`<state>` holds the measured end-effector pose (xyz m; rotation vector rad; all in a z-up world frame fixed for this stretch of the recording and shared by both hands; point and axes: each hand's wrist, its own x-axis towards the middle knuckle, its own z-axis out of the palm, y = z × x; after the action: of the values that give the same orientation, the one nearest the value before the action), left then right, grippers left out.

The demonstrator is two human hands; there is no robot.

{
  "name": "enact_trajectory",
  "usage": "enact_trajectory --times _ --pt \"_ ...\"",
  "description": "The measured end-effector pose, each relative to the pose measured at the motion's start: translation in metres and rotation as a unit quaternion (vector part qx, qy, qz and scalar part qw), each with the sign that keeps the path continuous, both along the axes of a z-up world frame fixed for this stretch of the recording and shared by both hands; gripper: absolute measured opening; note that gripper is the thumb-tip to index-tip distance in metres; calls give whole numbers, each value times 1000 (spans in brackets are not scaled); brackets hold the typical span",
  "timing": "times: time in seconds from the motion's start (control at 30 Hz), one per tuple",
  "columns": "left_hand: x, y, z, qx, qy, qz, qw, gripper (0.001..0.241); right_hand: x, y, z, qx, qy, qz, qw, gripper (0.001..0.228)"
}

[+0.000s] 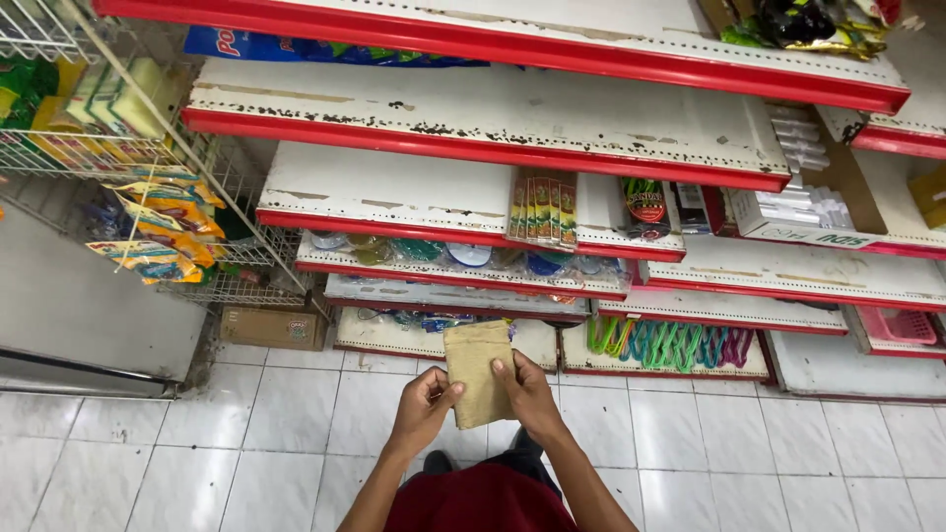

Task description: Wiping down store shelves and organizing miscellaneous household items.

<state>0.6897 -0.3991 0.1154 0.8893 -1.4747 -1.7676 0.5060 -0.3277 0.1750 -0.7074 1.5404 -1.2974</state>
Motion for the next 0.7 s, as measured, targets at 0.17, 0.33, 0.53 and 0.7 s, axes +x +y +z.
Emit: enact_trajectory --times 0.17,0.33,0.53,0.7 --pt "3 3 5 105 5 -37 994 18 3 -2 -8 -9 39 3 999 28" --pt "9 7 -11 94 -34 -56 993 17 6 -2 -13 -9 24 9 1000 28" --pt "9 7 -22 83 -57 -26 995 10 8 -3 -14 9 17 8 1000 28" --pt "4 6 -40 72 -13 -50 996 8 4 -3 -29 -3 19 10 1000 27"
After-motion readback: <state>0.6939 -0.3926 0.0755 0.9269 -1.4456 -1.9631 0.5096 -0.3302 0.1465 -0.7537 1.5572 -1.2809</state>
